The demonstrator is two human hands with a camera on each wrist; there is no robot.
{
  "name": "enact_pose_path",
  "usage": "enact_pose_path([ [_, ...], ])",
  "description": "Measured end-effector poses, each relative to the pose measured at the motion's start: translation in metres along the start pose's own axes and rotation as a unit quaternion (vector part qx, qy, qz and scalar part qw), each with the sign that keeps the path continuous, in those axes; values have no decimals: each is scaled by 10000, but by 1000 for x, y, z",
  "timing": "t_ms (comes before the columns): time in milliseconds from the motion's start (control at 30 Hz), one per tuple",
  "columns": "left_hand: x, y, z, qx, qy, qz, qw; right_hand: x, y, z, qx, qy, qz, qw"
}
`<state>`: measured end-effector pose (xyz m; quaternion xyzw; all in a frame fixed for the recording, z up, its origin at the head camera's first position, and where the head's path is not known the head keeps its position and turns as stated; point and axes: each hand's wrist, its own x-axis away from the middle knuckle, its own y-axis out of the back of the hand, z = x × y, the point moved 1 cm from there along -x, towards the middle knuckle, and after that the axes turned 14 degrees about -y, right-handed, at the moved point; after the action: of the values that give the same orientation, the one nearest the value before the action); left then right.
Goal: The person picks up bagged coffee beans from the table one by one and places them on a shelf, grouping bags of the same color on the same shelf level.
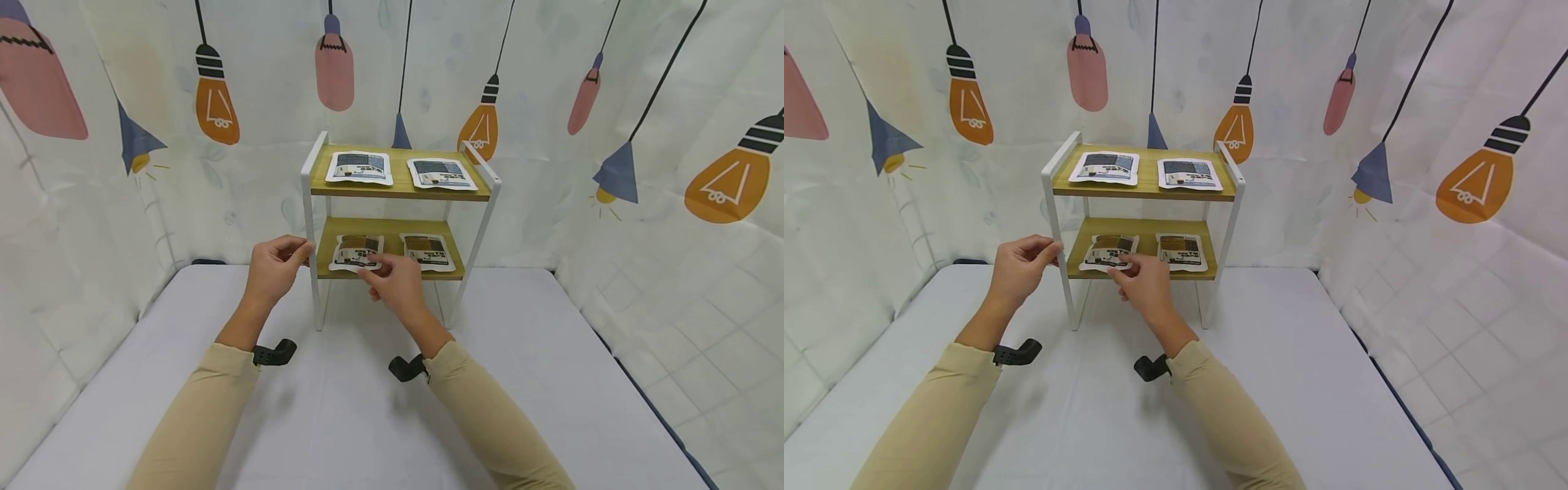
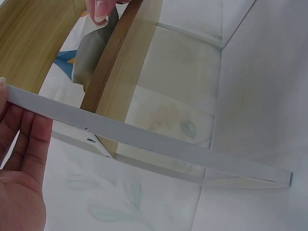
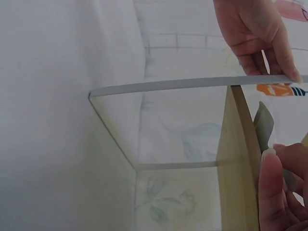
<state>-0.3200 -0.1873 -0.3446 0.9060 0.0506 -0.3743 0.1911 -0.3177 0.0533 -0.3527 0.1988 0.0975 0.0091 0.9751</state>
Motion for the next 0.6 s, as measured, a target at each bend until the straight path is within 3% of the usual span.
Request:
enact_pose_path([
  [600, -1, -1, 0, 134, 37, -17, 9999, -5, 2, 1, 321, -213, 122, 9992],
])
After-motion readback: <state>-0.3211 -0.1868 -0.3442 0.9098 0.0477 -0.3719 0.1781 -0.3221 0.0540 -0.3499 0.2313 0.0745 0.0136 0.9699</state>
